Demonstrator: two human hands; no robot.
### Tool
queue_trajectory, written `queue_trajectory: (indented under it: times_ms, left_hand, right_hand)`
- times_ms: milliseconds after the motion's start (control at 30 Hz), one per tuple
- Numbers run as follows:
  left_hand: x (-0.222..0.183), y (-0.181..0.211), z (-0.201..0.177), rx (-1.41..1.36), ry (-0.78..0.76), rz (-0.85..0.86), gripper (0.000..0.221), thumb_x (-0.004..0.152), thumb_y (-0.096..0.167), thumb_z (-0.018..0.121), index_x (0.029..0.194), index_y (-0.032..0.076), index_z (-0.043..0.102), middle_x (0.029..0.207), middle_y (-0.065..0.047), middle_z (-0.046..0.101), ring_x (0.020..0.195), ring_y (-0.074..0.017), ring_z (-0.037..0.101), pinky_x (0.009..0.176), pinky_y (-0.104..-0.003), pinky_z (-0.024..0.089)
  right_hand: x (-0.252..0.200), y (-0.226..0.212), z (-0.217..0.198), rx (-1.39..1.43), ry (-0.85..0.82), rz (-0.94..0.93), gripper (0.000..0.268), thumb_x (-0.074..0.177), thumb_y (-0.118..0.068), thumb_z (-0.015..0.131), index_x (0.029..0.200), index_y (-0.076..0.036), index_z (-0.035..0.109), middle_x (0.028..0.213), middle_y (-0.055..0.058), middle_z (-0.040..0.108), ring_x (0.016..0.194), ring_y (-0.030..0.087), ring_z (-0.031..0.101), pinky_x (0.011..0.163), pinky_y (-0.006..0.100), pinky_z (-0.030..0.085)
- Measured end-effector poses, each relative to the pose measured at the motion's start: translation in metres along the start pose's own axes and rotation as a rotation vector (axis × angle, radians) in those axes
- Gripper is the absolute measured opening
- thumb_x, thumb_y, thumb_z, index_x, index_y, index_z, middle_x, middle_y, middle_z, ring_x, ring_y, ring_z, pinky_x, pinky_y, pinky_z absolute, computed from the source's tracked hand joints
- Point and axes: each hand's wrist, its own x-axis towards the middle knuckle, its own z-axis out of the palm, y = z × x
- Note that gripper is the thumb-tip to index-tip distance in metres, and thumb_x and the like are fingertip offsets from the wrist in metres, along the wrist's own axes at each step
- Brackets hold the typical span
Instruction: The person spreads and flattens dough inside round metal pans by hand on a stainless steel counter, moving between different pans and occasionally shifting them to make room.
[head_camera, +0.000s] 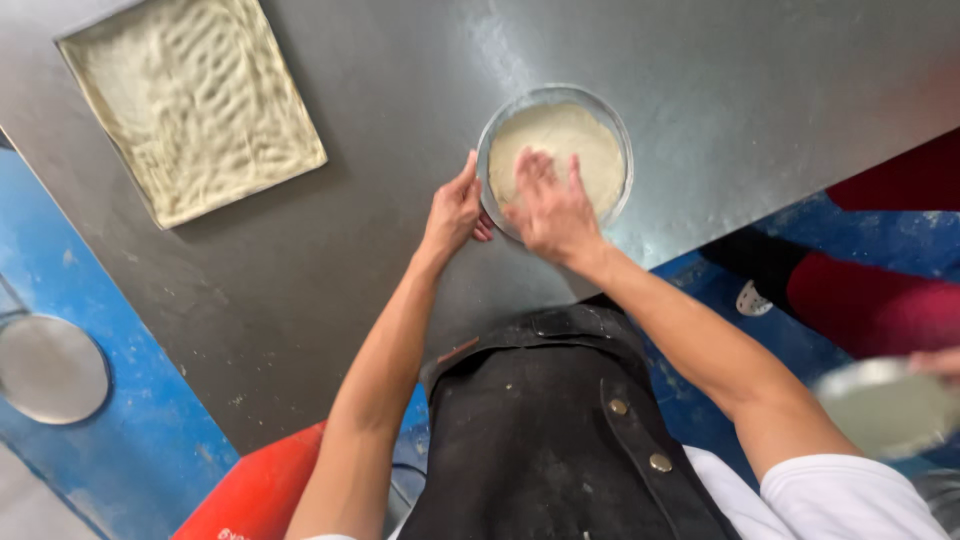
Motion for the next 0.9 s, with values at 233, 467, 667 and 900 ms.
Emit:
queue_trajectory:
  times_ms: [233,467,667,900]
  left_hand:
    - [0.017,-0.045,-0.006,-0.099,-0.028,0.076,0.049,0.107,0.017,0.05,0.156,0.013,0.046,0.067,-0.001,0.057,0.05,-0.0107,0.059,0.045,-0.029,0.059]
    - [0.017,-0.044,0.002,-0.022,0.056,0.002,0.045,0.103,0.015,0.05,0.148,0.014,0.055,0.063,-0.008,0.067,0.047,-0.0144,0.065,0.044,-0.033,0.057]
    - [0.001,-0.021,0.01,-0.094,0.04,0.01,0.053,0.1,0.018,0.061,0.151,0.016,0.048,0.061,-0.008,0.068,0.047,-0.0139,0.065,0.042,-0.03,0.053]
    - [-0.007,-0.004,0.009,0.064,-0.01,-0.032,0.043,0.103,0.023,0.06,0.145,0.014,0.062,0.064,-0.004,0.068,0.048,-0.0109,0.064,0.045,-0.027,0.057]
  right_hand:
    - [0.012,-0.02,0.013,0.022,-0.007,-0.02,0.075,0.107,-0.053,0.036,0.159,0.001,0.031,0.167,0.019,0.03,0.154,0.034,0.031,0.124,0.064,0.016]
    - [0.051,-0.004,0.013,-0.007,0.075,-0.033,0.067,0.104,-0.043,0.039,0.154,0.001,0.039,0.162,0.021,0.036,0.151,0.034,0.033,0.121,0.064,0.019]
    - [0.029,-0.004,0.013,0.087,0.244,0.034,0.064,0.105,-0.043,0.041,0.154,-0.002,0.042,0.164,0.019,0.038,0.154,0.035,0.033,0.124,0.062,0.022]
    - [-0.045,-0.001,0.021,-0.009,0.06,-0.006,0.07,0.106,-0.048,0.041,0.155,0.002,0.039,0.164,0.022,0.035,0.153,0.035,0.033,0.12,0.066,0.018]
